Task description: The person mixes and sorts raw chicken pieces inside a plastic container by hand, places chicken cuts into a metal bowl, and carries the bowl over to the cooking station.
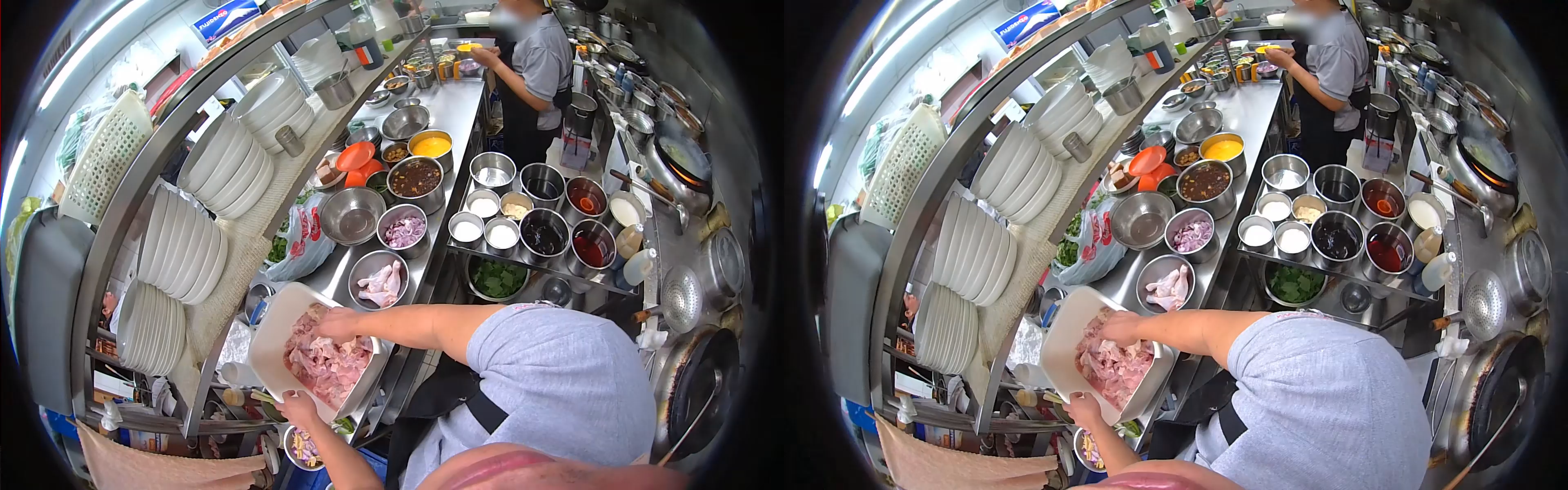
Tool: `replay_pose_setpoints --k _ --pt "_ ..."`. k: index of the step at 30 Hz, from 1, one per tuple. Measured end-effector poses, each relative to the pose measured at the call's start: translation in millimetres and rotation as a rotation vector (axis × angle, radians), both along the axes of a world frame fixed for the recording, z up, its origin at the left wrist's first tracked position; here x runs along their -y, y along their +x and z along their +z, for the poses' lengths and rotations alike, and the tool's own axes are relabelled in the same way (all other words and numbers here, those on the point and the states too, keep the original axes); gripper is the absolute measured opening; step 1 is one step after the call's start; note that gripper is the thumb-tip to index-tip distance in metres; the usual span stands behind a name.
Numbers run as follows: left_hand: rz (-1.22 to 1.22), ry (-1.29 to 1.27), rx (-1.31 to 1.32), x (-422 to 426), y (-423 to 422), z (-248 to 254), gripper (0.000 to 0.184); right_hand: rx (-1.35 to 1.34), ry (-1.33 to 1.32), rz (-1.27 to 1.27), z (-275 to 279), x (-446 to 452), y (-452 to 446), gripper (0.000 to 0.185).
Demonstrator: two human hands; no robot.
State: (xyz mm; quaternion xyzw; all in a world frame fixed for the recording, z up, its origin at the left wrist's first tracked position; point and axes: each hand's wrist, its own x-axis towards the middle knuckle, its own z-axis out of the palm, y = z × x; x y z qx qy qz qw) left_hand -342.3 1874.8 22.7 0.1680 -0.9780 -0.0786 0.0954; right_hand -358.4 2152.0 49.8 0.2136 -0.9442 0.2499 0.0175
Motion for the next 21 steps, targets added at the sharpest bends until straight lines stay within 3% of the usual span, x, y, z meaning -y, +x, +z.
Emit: replay_pose_setpoints --k 3,5,21 --pt "-0.019 0.069 0.005 -6 6 11 0.028 0.074 0.054 -0.013 6 -6 -3 0.043" --pt "-0.041 0.052 -0.005 -9 8 12 0.027 -0.087 0.035 0.015 -3 -5 -5 0.035" --pt "-0.005 0.002 -0.009 -4 3 0 0.026 -0.082 0.032 0.034 -24 -5 -18 0.041"
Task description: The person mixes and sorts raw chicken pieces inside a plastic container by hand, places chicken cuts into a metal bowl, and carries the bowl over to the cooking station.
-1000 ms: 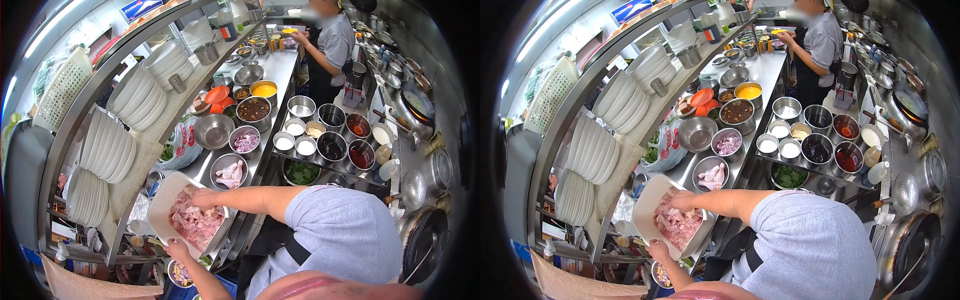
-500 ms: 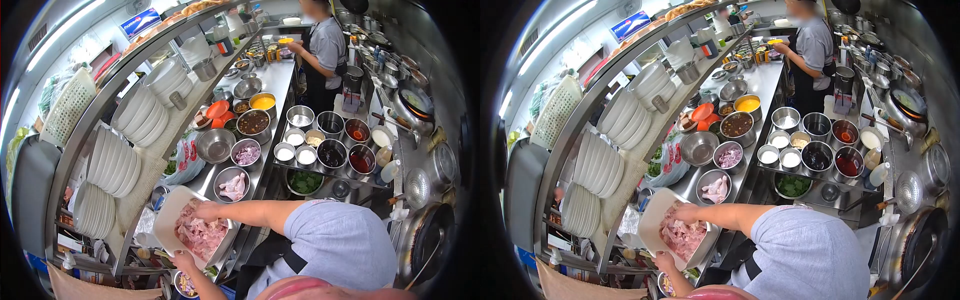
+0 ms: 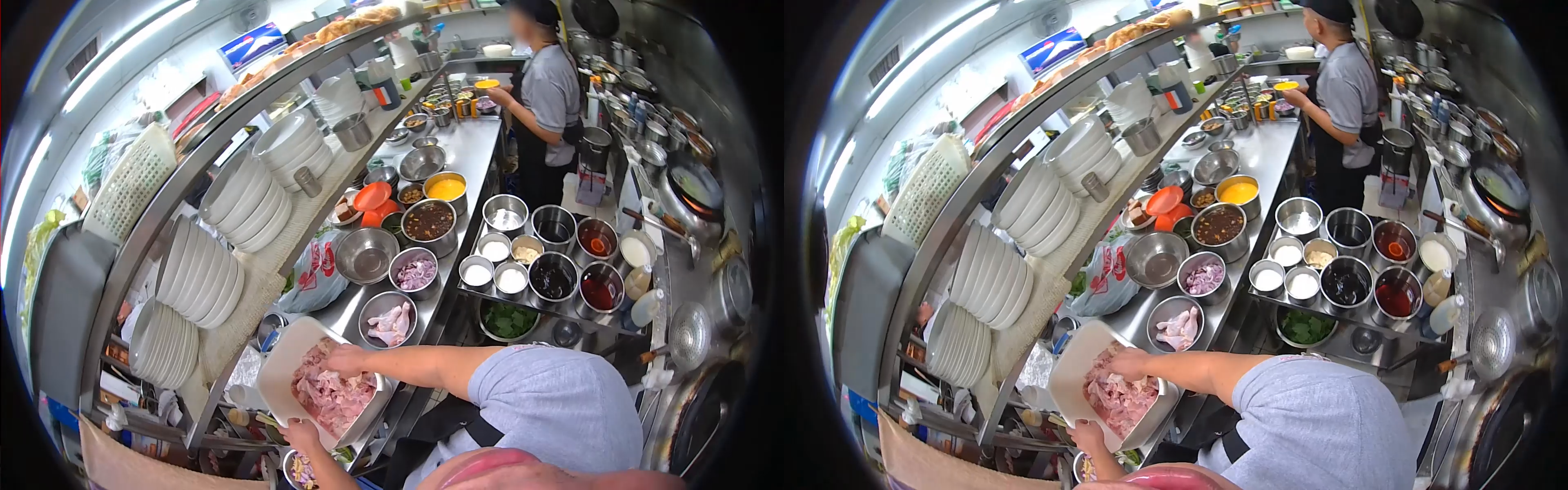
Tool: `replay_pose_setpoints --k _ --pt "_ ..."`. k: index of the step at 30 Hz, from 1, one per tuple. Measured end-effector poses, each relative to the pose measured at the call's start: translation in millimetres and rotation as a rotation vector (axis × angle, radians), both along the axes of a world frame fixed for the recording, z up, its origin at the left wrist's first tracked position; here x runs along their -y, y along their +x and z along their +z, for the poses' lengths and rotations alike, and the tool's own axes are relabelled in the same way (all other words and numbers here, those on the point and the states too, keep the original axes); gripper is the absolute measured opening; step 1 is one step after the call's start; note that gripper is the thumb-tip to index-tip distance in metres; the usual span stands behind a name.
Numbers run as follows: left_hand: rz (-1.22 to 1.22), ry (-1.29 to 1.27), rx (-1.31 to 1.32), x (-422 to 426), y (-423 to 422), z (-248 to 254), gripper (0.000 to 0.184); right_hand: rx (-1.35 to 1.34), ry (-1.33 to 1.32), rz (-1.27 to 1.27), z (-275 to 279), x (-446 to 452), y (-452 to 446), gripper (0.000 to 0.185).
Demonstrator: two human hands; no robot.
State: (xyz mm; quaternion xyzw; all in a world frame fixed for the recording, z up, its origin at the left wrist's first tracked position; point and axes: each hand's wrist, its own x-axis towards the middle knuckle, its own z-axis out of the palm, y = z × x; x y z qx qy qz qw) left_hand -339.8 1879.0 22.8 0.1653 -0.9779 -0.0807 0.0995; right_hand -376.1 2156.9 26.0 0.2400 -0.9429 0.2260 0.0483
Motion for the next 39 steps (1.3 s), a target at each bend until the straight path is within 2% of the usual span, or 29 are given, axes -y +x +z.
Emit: replay_pose_setpoints --k 2,5,6,8,9,13,17,19,23,25,32,34,39 --pt "0.022 0.025 0.002 0 1 3 0.027 0.026 0.024 0.016 -2 2 -2 0.041" --pt "-0.012 -0.005 -0.025 -5 4 7 0.027 0.010 -0.074 0.077 3 -4 -1 0.058" --pt "0.015 0.008 -0.015 -5 4 6 0.027 0.021 -0.061 0.103 6 -4 0 0.058" --pt "-0.007 -0.016 -0.069 -2 1 1 0.028 0.016 -0.047 0.045 12 -3 1 0.041" --pt "0.013 -0.006 -0.058 -3 2 2 0.028 -0.009 -0.045 0.055 13 -2 1 0.039" --pt "0.013 -0.031 -0.068 -5 0 4 0.028 0.093 0.011 0.056 27 -3 3 0.044" --pt "0.007 -0.067 -0.095 -4 -1 0 0.026 0.051 0.010 0.080 29 -5 4 0.046" --pt "0.004 -0.073 -0.106 -3 0 0 0.026 0.147 0.028 0.055 49 -6 14 0.048" --pt "0.005 -0.068 -0.101 -4 -1 0 0.026 0.146 0.032 0.072 47 -8 10 0.049" --pt "-0.002 -0.083 -0.108 -3 -3 -1 0.025 0.056 0.028 0.098 43 -9 10 0.041" --pt "0.012 -0.059 -0.094 -4 -3 0 0.024 0.002 0.000 0.139 20 -6 -2 0.043" --pt "0.014 -0.054 -0.070 -7 0 2 0.024 0.041 -0.017 0.108 19 -6 -3 0.031" --pt "0.014 -0.067 -0.081 -7 -1 3 0.025 0.019 -0.025 0.112 16 -7 -4 0.028"
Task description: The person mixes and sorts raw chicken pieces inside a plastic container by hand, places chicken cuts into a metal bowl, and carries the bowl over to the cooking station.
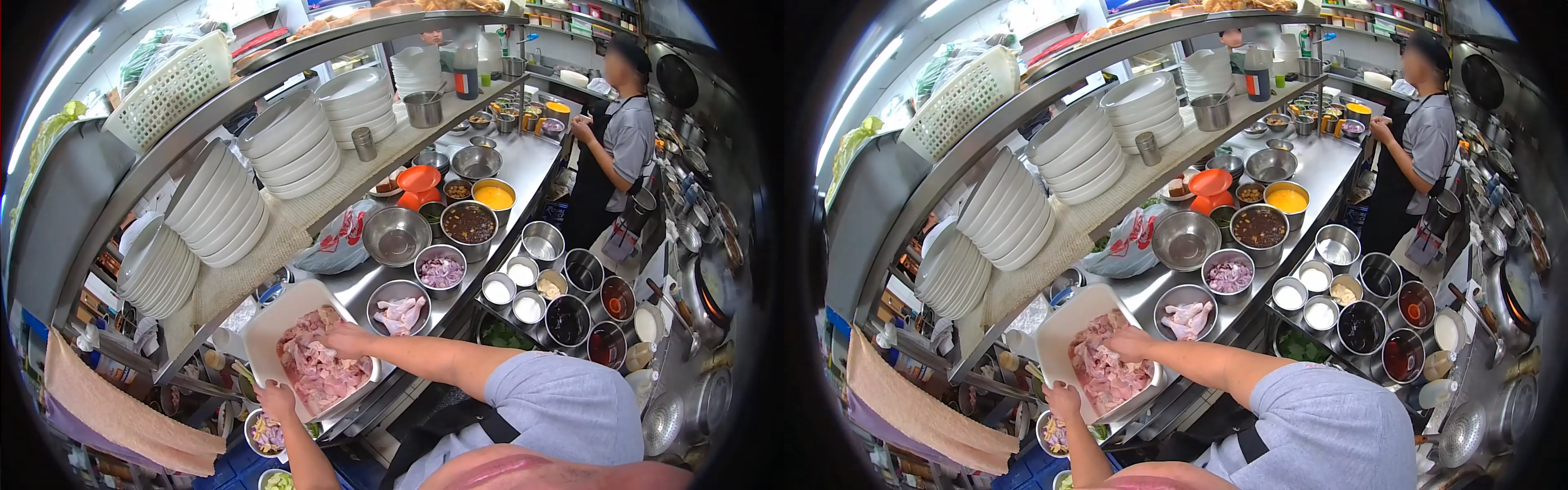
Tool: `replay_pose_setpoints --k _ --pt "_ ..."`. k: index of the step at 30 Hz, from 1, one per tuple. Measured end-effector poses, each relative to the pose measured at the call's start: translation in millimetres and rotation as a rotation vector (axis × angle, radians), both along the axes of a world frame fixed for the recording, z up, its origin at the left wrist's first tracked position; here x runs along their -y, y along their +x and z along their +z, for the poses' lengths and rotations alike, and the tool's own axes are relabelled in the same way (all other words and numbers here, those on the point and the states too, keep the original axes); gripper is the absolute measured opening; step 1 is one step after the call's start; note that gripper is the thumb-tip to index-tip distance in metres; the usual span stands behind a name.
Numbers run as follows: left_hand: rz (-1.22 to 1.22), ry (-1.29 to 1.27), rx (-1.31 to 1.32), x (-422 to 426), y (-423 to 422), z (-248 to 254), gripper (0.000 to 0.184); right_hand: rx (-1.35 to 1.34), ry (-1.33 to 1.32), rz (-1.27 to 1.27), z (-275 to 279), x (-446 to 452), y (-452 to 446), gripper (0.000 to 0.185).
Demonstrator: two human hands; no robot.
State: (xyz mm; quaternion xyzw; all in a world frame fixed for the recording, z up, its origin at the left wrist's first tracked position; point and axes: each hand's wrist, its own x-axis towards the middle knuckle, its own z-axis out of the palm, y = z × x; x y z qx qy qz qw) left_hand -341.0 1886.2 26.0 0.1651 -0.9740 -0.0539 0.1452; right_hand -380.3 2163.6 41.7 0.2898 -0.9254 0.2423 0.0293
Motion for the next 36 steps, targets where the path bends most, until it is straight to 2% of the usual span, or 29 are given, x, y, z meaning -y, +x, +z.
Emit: replay_pose_setpoints --k 4,6,8,10,11,12,13,14,15,16,17,18,19,22,24,27,29,31,32,34,35,36 --pt "0.005 0.086 0.022 -3 5 11 0.029 -0.005 0.000 0.003 -3 0 -1 0.028" --pt "-0.107 0.308 -0.105 11 1 6 0.033 0.010 0.002 0.016 -2 -2 -3 0.029" --pt "-0.203 0.418 -0.302 32 -6 -2 0.038 0.005 0.024 0.044 -11 -1 -9 0.030" --pt "-0.469 0.551 -0.255 19 15 64 0.044 0.020 -0.011 0.042 -14 2 -10 0.032" --pt "-0.676 0.867 -0.152 11 23 101 0.046 0.053 -0.055 0.020 -9 0 -6 0.034" --pt "-0.774 1.103 -0.023 -17 55 162 0.044 0.055 0.003 0.013 -9 0 -8 0.049" --pt "-0.889 0.831 0.041 -41 89 228 0.046 0.059 0.065 0.017 -11 3 -11 0.066" --pt "-1.042 0.475 0.018 -59 115 280 0.049 0.010 0.085 0.051 -36 7 -25 0.071" --pt "-1.115 0.355 -0.017 -70 138 311 0.050 0.047 0.073 0.073 -14 5 -14 0.070" --pt "-1.216 0.170 -0.067 -78 156 335 0.053 -0.119 0.054 0.069 -17 7 -11 0.064" --pt "-1.300 0.090 -0.074 -85 168 351 0.046 0.024 0.048 0.021 -18 11 -11 0.055" --pt "-1.326 -0.024 -0.072 -84 182 359 0.040 0.079 0.204 0.026 -26 14 -20 0.046" --pt "-1.345 -0.082 -0.090 -80 189 353 0.036 -0.056 0.138 0.049 -31 14 -22 0.045" --pt "-1.340 -0.108 -0.147 -64 199 335 0.034 0.045 0.127 -0.031 -7 27 -14 0.046" --pt "-1.327 -0.192 -0.004 -47 201 344 0.033 0.081 0.118 -0.094 -12 23 -9 0.047" --pt "-1.245 -0.164 -0.096 -50 186 312 0.032 0.103 0.152 -0.131 5 38 -7 0.044" --pt "-1.148 -0.004 -0.197 -45 183 290 0.030 0.055 0.101 -0.066 1 41 -6 0.046" --pt "-1.178 0.190 0.002 -29 165 261 0.034 0.133 -0.019 -0.036 8 47 0 0.049" --pt "-1.067 0.312 -0.051 -18 149 239 0.033 -0.024 -0.048 0.051 -18 30 -12 0.051" --pt "-0.810 0.505 -0.111 10 105 181 0.034 -0.024 0.038 0.050 -25 31 -15 0.050" --pt "-0.588 0.439 -0.167 25 73 134 0.030 0.124 0.177 -0.030 5 44 -6 0.048" --pt "-0.373 0.409 -0.157 38 57 96 0.037 0.119 0.223 -0.023 2 42 -9 0.039"
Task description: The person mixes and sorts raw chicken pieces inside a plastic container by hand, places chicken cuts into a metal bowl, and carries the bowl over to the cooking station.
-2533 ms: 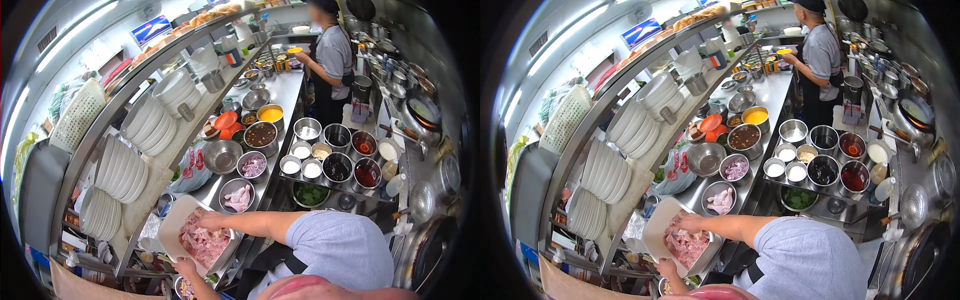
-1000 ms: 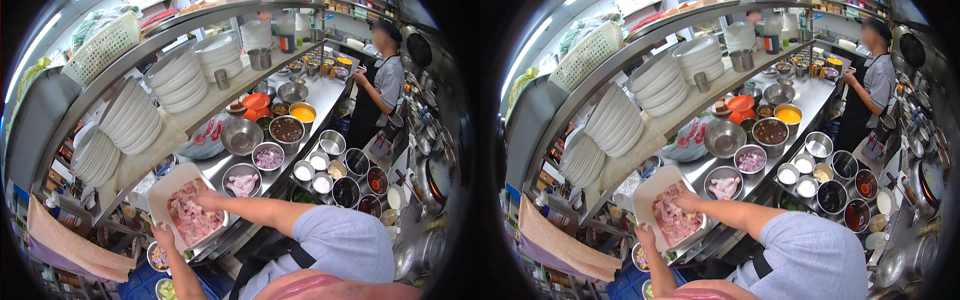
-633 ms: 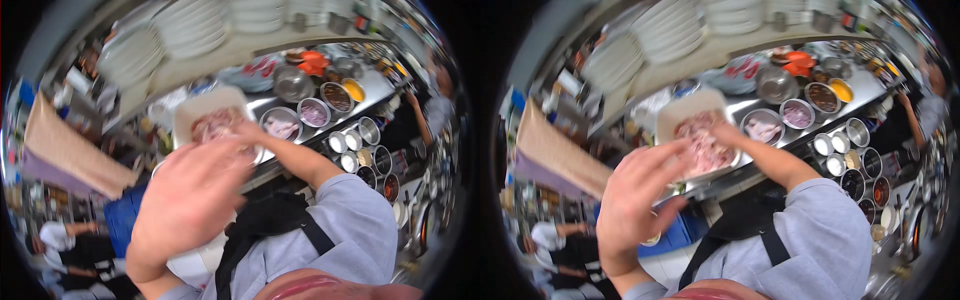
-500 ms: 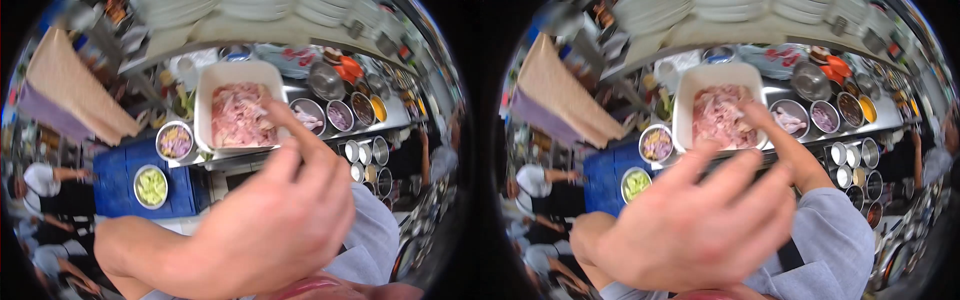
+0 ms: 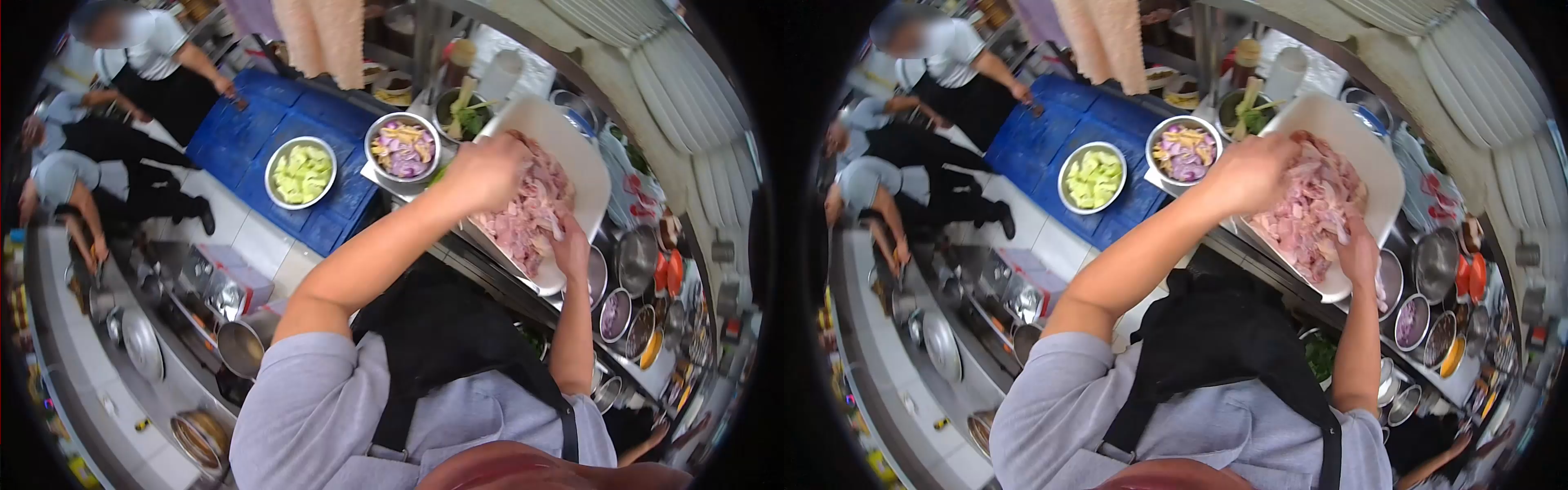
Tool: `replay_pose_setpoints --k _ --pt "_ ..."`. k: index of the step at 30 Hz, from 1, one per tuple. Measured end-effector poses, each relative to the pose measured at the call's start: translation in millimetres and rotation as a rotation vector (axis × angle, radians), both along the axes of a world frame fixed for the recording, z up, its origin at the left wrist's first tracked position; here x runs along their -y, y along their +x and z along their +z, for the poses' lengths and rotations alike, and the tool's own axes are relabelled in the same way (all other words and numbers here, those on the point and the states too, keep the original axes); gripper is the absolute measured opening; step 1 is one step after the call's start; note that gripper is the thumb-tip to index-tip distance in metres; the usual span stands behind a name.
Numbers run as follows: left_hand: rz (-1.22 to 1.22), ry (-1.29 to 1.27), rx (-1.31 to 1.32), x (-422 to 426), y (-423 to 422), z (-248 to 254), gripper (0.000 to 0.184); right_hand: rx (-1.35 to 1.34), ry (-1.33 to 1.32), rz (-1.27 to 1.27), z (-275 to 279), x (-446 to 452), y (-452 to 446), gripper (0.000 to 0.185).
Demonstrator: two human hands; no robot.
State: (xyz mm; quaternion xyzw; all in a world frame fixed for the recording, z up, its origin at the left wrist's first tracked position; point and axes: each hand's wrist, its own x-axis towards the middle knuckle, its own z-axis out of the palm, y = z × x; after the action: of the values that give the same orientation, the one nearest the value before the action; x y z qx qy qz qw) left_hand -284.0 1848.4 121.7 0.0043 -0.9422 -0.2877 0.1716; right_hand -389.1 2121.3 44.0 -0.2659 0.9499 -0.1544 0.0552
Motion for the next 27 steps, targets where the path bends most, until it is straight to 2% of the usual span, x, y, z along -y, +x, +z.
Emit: replay_pose_setpoints --k 2,5,7,9,10,13,14,17,18,22,27 --pt "0.216 0.054 0.297 14 -16 -53 0.058 -0.019 -0.022 0.071 -3 -2 1 0.035" --pt "0.311 0.066 0.388 -1 -19 -78 0.060 -0.017 -0.037 0.104 5 -5 1 0.031" --pt "0.371 0.011 0.358 -6 -21 -83 0.062 -0.007 -0.046 0.174 4 -9 -1 0.029" --pt "0.401 0.142 0.357 -9 -18 -72 0.064 0.014 -0.041 0.210 4 -10 -2 0.030" --pt "0.452 0.120 0.233 -8 -21 -91 0.064 0.018 -0.030 0.225 5 -12 -3 0.031" --pt "0.535 0.210 0.307 1 -26 -101 0.064 0.029 -0.019 0.313 4 -17 -9 0.033" --pt "0.598 0.207 0.342 3 -29 -105 0.054 0.051 -0.046 0.364 6 -18 -10 0.035" --pt "0.518 0.080 0.319 8 -32 -119 0.044 0.134 -0.009 0.409 15 -19 -10 0.037" --pt "0.550 0.033 0.217 4 -30 -121 0.038 0.155 -0.015 0.436 15 -20 -11 0.038" --pt "0.555 0.014 0.261 1 -27 -112 0.040 0.153 -0.065 0.435 14 -25 -10 0.039" --pt "0.502 0.132 0.303 11 -29 -124 0.046 0.083 -0.089 0.401 12 -26 -3 0.036"
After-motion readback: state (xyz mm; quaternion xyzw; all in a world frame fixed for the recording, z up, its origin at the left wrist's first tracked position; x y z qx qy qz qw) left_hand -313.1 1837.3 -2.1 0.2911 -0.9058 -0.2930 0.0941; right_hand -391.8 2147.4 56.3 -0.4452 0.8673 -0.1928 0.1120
